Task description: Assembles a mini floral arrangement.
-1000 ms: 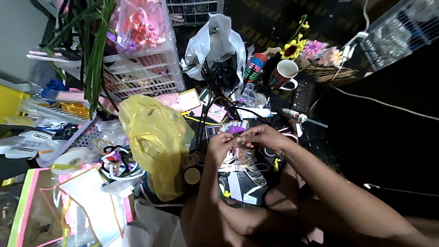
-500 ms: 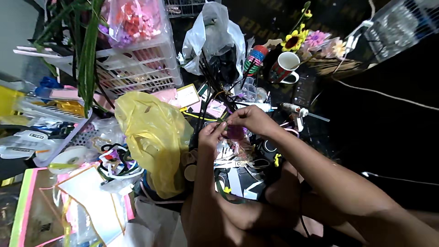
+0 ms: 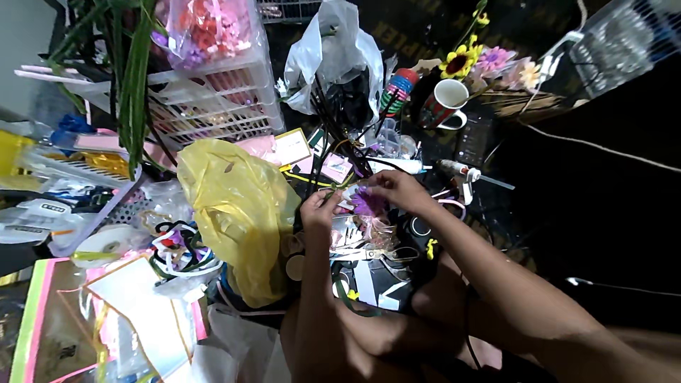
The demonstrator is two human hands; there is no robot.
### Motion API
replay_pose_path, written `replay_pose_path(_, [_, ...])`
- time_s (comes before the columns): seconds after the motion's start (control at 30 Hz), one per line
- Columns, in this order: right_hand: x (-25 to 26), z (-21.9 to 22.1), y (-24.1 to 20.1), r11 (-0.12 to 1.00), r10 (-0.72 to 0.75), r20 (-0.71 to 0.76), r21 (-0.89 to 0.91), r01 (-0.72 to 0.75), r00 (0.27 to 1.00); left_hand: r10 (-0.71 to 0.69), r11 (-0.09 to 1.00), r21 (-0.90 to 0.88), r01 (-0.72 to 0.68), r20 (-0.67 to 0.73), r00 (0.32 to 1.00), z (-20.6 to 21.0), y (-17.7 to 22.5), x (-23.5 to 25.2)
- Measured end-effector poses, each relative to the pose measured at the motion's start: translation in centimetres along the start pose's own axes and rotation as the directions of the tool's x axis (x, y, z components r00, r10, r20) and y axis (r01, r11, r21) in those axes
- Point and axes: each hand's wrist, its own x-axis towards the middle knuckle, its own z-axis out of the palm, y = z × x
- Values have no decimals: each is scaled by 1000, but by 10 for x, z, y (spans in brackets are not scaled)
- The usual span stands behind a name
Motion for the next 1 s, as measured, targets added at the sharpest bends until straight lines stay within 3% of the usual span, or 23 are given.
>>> replay_pose_path(0.1, [10,13,27,990,33,29,-137,-29,999,-6,998,62,5,19,1000,-1,-2,2])
replay_pose_path(0.17, [16,19,40,991,35,30,-132,-31,999,-7,995,103,1,53,999,-4,-5,5])
replay_pose_path(0.27, [12,17,42,1000,21,32,-1,-21,999,4,986,165,-14,62,998,-9,-7,8])
replay_pose_path(0.4, [-11,2,33,983,-107,28,151,101,994,150,962,216,-169,102,983,-12,-5,4])
replay_pose_path(0.53, [-29,-3,32,953,-195,-11,232,192,981,256,909,258,-327,275,927,-11,-1,-2])
replay_pose_path(0.73, [-43,-4,19,917,-395,-93,15,398,914,352,822,306,-481,391,850,-8,-1,-5])
replay_pose_path(1.0, [-52,-22,1,880,-474,41,-15,475,879,469,698,274,-661,522,712,-15,8,-8])
